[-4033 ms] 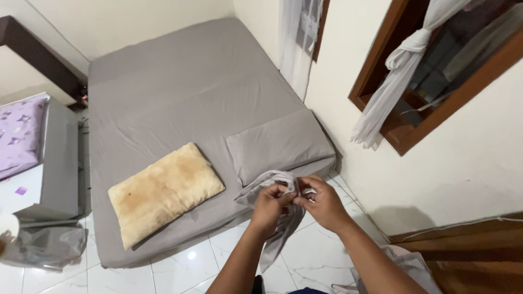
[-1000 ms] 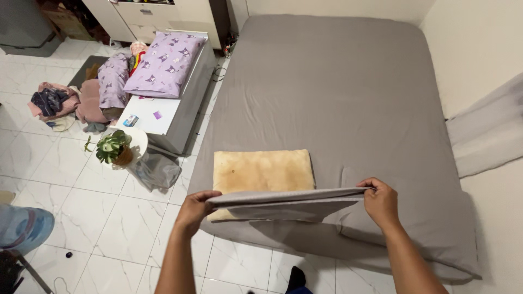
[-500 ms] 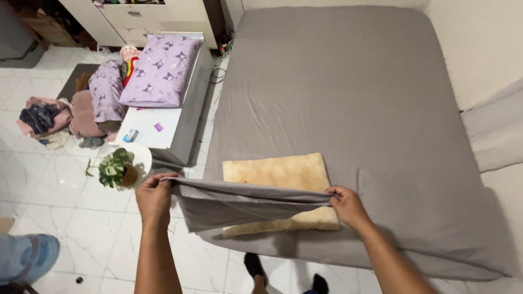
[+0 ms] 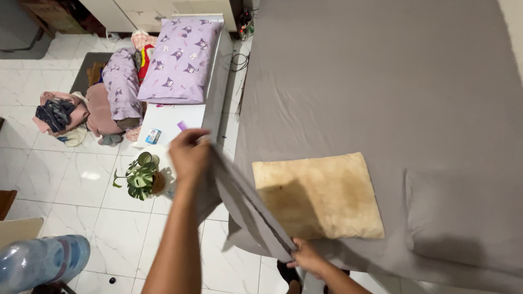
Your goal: The person places a pillowcase on a pillow, then removes a patterned pillowcase from another pillow and sets it aside. They then pick up a gray pillowcase from the floor and put it on the same pillow, adjusting the corners and smoothing the fabric.
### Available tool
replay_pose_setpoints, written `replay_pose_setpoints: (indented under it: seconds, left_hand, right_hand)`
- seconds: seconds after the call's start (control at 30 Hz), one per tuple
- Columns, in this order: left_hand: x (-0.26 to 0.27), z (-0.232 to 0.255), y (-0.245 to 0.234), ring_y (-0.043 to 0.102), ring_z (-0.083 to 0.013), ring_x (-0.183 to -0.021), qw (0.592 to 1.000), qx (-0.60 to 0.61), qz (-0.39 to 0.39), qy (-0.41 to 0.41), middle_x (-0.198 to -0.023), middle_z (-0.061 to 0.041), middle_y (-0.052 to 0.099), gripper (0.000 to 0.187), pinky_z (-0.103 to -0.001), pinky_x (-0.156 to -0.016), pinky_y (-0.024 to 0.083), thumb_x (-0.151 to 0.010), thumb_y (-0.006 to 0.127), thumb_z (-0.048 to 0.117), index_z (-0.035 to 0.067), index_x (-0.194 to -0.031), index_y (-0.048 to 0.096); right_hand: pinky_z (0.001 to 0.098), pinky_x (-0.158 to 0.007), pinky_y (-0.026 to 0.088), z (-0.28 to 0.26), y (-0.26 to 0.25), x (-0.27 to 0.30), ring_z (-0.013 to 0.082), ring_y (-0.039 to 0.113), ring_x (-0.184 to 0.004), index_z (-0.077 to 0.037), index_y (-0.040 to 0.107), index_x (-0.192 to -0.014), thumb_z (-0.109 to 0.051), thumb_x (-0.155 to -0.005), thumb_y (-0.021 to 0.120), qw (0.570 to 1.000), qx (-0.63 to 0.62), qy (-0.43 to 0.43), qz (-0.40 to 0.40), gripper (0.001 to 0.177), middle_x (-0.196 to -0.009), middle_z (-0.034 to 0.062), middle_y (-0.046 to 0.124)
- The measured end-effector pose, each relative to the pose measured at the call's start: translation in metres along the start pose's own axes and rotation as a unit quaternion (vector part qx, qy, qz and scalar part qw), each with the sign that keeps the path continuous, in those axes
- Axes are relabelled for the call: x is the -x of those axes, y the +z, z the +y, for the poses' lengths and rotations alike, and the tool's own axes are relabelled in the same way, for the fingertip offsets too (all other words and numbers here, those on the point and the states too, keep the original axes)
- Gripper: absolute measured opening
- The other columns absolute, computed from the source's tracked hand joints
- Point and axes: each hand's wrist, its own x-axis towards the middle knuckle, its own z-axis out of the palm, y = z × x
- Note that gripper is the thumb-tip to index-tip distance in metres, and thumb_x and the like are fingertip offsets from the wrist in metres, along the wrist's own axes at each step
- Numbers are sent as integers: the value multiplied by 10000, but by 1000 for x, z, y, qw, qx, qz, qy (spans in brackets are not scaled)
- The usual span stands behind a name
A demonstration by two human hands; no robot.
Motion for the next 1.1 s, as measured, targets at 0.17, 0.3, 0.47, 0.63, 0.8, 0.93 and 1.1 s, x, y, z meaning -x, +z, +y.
replay_pose_setpoints:
  seconds: [0.17,0.3,0.47,0.63,0.8,0.93,1.1]
  left_hand:
    - [-26,-27,129,756,-216,-826,995,-42,-90,27,-934,-131,789,219,-324,-782,587,-816,701,80,44,-1021,768]
    - [0,-112,233,704,-334,-1077,983,-65,-160,67,-1161,-205,719,481,-402,-944,543,-800,769,186,40,-1247,665]
    - [116,-230,274,581,-326,-1276,888,-198,-392,-132,-1360,-162,614,682,-416,-1060,473,-711,842,309,169,-1340,619]
    - [224,-296,267,634,-368,-1174,861,-193,-448,-146,-1272,-209,632,578,-421,-988,521,-753,782,224,204,-1321,673]
    - [257,-308,273,661,-394,-1087,868,-182,-445,-124,-1197,-214,661,613,-431,-963,538,-795,717,136,212,-1400,659]
    - [246,-299,269,654,-354,-1111,819,-278,-492,-92,-1201,-195,645,578,-393,-978,538,-669,821,129,178,-1234,707]
    - [208,-298,250,689,-337,-1082,769,-380,-510,-73,-1221,-167,660,301,-395,-914,579,-816,749,209,86,-1091,768]
  right_hand:
    - [387,-806,670,54,6,-50,272,719,-1076,-11,521,-1398,26,-951,471,999,-13,23,-24,451,-1322,163,659]
    - [398,-756,639,76,-23,-84,350,707,-979,-102,516,-1414,24,-927,472,992,-85,86,42,505,-1307,102,677]
    - [447,-793,653,81,-66,-115,296,715,-1015,-94,451,-1429,135,-873,552,980,-146,65,121,611,-1248,145,649]
    - [413,-767,672,64,-69,-118,225,695,-967,-173,357,-1369,101,-845,561,976,-82,14,203,625,-1235,91,629]
    - [329,-703,611,68,-70,-112,195,711,-826,-59,544,-1111,81,-845,683,976,13,-9,219,331,-1037,155,681]
    - [311,-681,565,77,-72,-108,194,707,-749,7,689,-944,-15,-882,718,960,120,-11,251,72,-847,149,722]
    - [357,-761,625,81,-64,-119,222,753,-889,-48,759,-1066,24,-841,613,967,103,-57,225,278,-988,93,769]
